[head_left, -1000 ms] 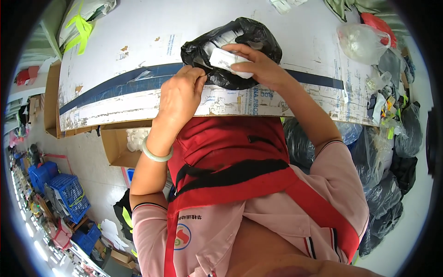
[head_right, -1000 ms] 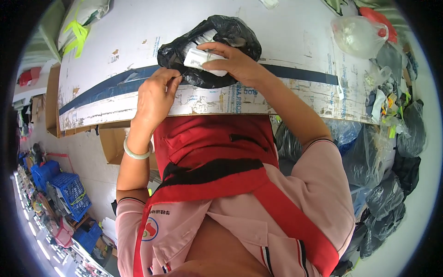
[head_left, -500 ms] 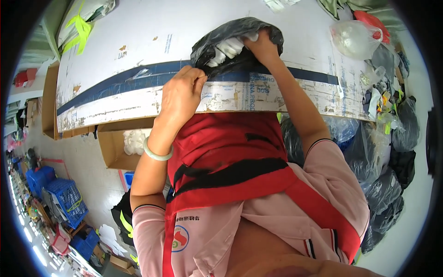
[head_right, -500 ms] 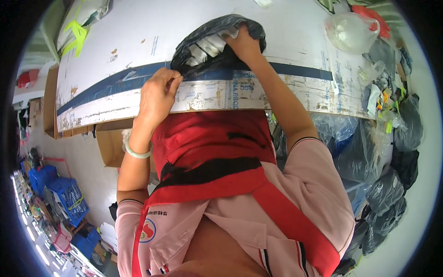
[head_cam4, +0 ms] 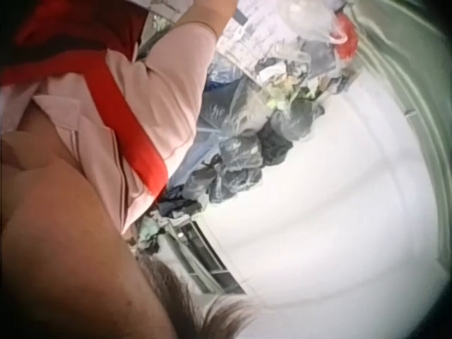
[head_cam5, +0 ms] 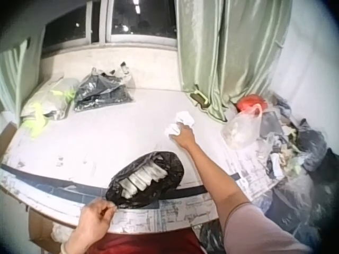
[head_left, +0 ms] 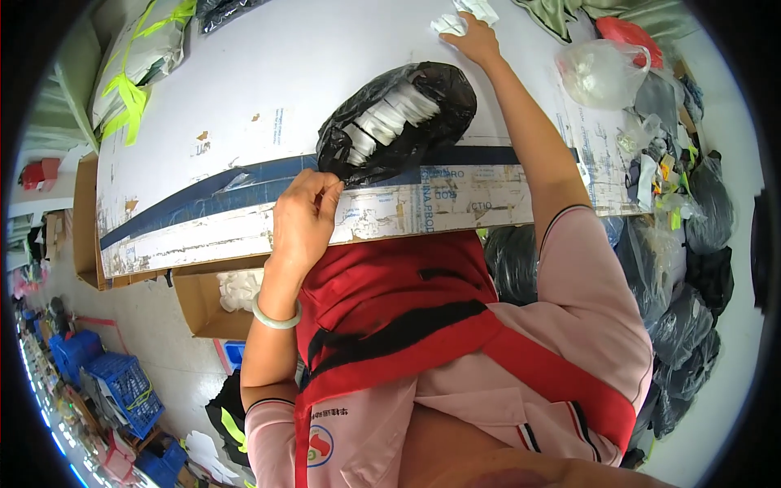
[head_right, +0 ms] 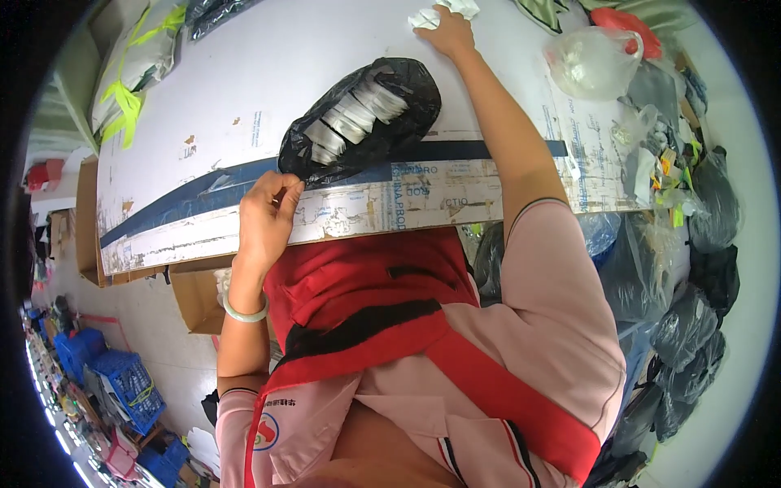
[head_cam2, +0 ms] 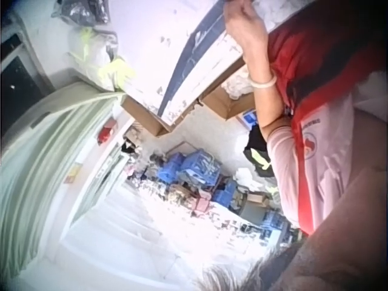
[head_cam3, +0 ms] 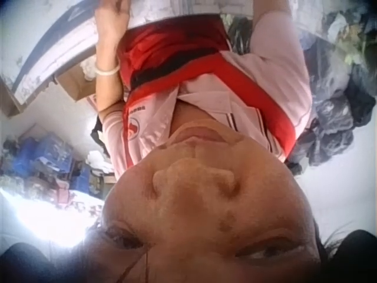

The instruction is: Packaging and organizing small plastic buckles or components into plastic bags on a factory workbench.

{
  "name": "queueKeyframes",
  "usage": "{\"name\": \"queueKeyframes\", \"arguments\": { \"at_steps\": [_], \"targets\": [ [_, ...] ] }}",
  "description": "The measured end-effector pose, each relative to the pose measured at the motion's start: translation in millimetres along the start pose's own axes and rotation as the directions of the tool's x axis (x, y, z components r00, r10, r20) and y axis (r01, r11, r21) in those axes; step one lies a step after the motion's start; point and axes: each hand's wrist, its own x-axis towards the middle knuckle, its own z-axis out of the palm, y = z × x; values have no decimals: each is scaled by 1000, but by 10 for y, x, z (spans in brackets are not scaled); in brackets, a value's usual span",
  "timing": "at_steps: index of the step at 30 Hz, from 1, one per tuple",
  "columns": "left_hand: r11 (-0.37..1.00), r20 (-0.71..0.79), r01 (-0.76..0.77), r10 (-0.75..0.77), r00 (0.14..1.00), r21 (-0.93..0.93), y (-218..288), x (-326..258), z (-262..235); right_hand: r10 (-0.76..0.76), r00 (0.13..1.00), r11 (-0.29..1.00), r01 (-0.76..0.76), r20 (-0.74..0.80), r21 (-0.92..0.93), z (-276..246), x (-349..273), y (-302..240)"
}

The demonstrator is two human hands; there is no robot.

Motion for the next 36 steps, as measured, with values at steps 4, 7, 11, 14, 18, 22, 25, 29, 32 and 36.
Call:
{"name": "queueKeyframes", "arguments": {
  "at_steps": [4,7,11,14,18,22,25,29,32,36],
  "targets": [
    [1000,-3,8,-8,1000,-12,1,-16,-41,6,987,996,8,161,-87,320,165,15],
    [1000,-6,8,-8,1000,-11,-16,-12,-32,33,992,995,-21,118,-100,383,91,-56],
    [1000,-5,2,-2,1000,-20,-28,6,-7,235,953,644,-300,191,704,28,-203,-198],
    [999,-18,-14,14,1000,-44,-34,17,6,157,962,474,-271,222,838,-863,-695,-751],
    [999,-51,13,-15,999,-40,-93,-16,-10,-152,914,599,-217,375,771,-1529,-1533,-1599],
    [999,-61,-17,14,998,-50,-65,-18,9,-275,824,679,-200,496,707,-1188,-1962,-1967],
    [998,-61,-28,25,998,-50,-20,-22,9,-210,900,797,-69,382,600,-792,-1908,-2020],
    [998,-51,-16,12,999,-66,-43,-33,24,-250,968,921,231,21,312,-383,-1834,-1987],
    [997,-60,-17,12,998,-70,-31,-41,15,-280,960,937,276,-10,214,-465,-1873,-1977],
    [997,-63,15,-19,998,-76,-120,-72,-11,-337,941,849,289,33,442,-903,-1748,-1870]
  ]
}}
